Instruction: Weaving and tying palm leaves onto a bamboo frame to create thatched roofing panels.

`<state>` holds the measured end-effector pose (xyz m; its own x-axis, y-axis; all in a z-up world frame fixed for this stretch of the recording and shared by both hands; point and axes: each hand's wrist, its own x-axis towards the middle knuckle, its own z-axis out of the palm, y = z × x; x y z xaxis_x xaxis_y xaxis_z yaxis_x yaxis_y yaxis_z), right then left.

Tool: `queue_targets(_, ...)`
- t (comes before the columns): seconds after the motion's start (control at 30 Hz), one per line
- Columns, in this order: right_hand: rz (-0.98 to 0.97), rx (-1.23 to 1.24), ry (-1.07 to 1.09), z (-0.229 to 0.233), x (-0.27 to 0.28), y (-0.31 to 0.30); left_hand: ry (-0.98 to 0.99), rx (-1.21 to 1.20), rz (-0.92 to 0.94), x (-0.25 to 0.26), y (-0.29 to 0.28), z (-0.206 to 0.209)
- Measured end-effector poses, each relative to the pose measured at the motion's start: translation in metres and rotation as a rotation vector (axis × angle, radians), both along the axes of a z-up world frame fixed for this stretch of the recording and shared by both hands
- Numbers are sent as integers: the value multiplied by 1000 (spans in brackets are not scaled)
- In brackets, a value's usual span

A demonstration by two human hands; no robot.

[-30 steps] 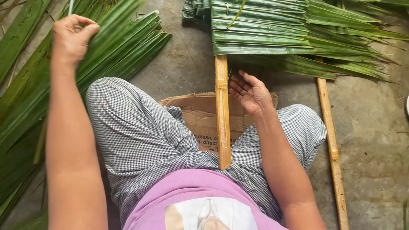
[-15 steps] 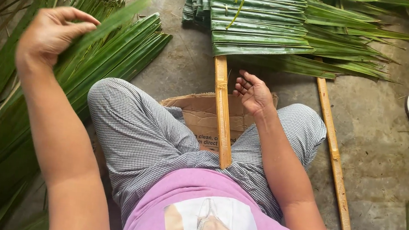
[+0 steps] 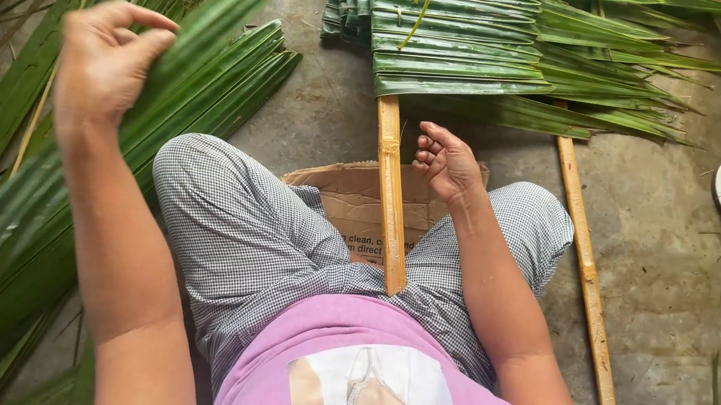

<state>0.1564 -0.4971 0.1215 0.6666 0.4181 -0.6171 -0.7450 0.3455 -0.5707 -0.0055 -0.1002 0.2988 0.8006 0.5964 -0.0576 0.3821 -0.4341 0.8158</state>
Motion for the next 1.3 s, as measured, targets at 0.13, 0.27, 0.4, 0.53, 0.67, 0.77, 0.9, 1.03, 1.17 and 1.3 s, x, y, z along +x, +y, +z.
queue_targets(0.13, 3, -53, -17, 5, -1, 1, -90, 192, -53, -1, -24, 30)
queue_targets(0.27, 162, 146, -242, 3, -3, 4, 25, 327, -236, 18, -74, 1)
queue_targets(0.4, 314, 370, -379, -11, -5, 6, 409, 383, -316, 38, -125, -63)
queue_targets(0.53, 313, 332, -355, 2, -9, 4, 407, 412, -363, 36, -154, -64)
queue_targets(0.67, 188, 205, -205, -4, -5, 3, 384, 387, -415, 42, -161, -54)
queue_targets(0.77, 141, 184, -142, 2, -6, 4, 337, 373, -449, 54, -164, -56)
queue_targets(0.9, 31, 163, -54, -3, 10, -11, 189, 405, -529, 70, -164, -51)
queue_targets(1.03, -137, 112, 56, -8, 39, -42, -42, 485, -589, 78, -156, -84)
queue_targets(1.17, -435, 72, 131, -36, 63, -78, -134, 647, -654, 73, -154, -98)
queue_targets(1.3, -557, -2, 101, -45, 71, -92, -93, 741, -656, 68, -145, -123)
